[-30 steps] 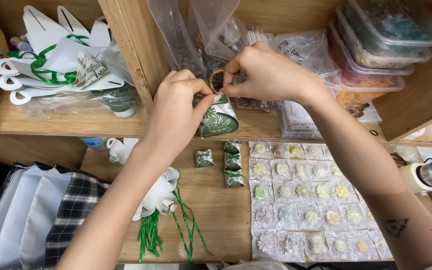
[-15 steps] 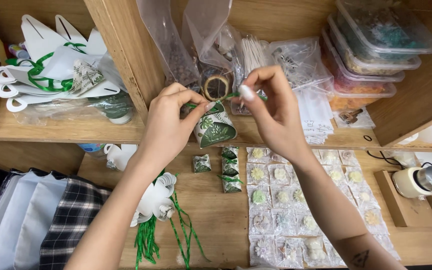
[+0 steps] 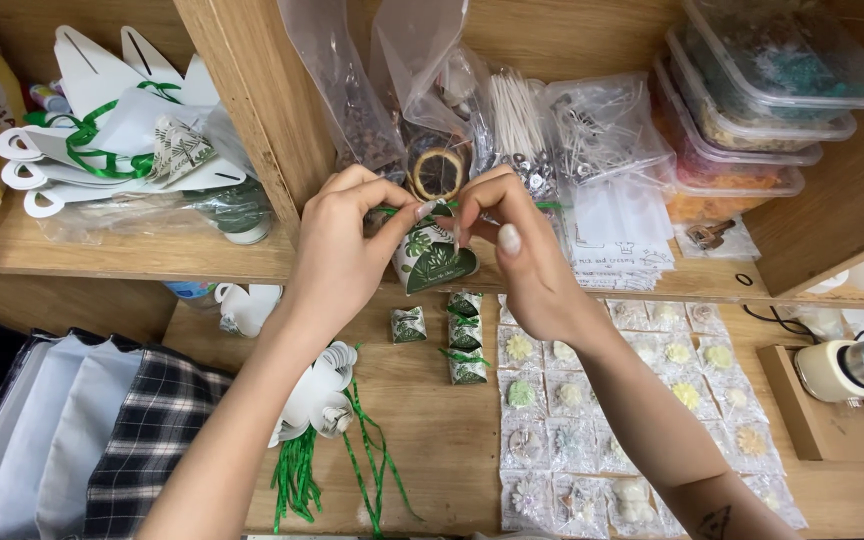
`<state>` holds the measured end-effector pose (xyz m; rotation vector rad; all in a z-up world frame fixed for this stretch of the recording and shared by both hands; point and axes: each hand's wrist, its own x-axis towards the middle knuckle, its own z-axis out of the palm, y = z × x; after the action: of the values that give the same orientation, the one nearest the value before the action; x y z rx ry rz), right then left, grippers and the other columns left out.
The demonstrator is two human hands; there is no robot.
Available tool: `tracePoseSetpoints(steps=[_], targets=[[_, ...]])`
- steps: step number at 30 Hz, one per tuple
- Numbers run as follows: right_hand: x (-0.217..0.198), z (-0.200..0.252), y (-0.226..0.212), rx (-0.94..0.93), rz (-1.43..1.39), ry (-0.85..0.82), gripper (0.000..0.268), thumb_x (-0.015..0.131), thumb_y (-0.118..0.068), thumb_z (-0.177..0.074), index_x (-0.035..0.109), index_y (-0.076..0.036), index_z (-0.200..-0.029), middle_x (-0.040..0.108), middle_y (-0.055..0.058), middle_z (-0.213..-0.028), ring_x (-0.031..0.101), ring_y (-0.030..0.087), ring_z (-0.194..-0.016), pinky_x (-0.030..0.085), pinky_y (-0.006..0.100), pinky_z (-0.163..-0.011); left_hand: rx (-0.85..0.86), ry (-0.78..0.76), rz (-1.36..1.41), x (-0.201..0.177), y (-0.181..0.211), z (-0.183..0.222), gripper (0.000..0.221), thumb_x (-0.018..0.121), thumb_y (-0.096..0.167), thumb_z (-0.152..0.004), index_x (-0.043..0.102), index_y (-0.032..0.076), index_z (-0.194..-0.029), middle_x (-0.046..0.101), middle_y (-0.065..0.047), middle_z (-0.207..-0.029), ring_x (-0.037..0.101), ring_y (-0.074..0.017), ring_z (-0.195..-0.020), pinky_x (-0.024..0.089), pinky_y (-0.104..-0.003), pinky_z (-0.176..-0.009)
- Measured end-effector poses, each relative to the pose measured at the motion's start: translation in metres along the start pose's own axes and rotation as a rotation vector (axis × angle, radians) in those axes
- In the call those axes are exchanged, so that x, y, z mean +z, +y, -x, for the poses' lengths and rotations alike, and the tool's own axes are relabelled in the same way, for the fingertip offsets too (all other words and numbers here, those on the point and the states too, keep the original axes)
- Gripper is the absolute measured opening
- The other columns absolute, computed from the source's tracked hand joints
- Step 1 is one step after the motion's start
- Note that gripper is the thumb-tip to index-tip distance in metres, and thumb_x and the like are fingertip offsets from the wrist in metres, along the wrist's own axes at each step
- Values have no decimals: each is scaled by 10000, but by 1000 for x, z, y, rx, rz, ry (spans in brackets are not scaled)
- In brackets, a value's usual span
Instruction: Packaging small items into green gift boxes and tying them with green ribbons.
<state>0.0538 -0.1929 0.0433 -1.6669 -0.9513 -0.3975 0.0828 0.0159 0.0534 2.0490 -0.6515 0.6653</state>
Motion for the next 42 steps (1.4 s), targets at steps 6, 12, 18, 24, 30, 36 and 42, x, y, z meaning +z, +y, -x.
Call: tracePoseSetpoints(steps=[6,12,18,24,30,36,42], targets=[[0,-2,0,14,113,-15,697,252,-653,-1107,486,2,-1144,469,98,-1109,516,189,-1008,469,396,-1010,29,15,-17,2,-3,1,95,795,109,-881,768,31,-928,652,-90,-897,650,-255,-866,494,-376,-755],[4,7,-6,50,-77,-26,766,223,-713,-1086,445,12,-1191,417,121,-1181,528,211,-1102,418,503,-1279,41,33,-18,4,-6,1,86,796,106,-887,765,34,-923,651,-97,-895,649,-261,-872,496,-381,-767],[11,13,4,37,-173,9,782,213,-746,-1066,407,-1,-1202,437,129,-1205,532,226,-1166,354,519,-1325,31,36,-37,5,-2,2,83,795,107,-891,765,35,-920,650,-103,-885,643,-268,-860,486,-387,-745],[14,9,7,43,-58,36,787,226,-763,-1051,407,-14,-1211,455,127,-1185,499,213,-1113,415,416,-1144,64,34,-58,4,-3,3,82,791,100,-889,761,30,-921,660,-103,-902,648,-275,-882,491,-392,-763],[11,5,9,32,-106,47,773,222,-765,-1054,402,-28,-1199,443,117,-1178,494,206,-1073,444,432,-1142,52,36,-39,4,-1,3,80,790,98,-892,766,29,-923,654,-99,-893,649,-267,-874,495,-387,-766],[6,7,4,11,-90,76,769,189,-763,-1069,404,-35,-1193,426,112,-1147,479,199,-1034,467,474,-1167,27,29,-31,4,0,2,84,793,108,-893,775,35,-928,648,-96,-882,641,-255,-852,485,-380,-736],[3,3,4,54,-78,50,784,167,-780,-1052,399,-42,-1182,444,112,-1167,492,207,-1052,476,458,-1133,38,33,-25,4,-1,3,85,793,111,-899,775,33,-928,647,-90,-884,640,-248,-857,482,-373,-736]])
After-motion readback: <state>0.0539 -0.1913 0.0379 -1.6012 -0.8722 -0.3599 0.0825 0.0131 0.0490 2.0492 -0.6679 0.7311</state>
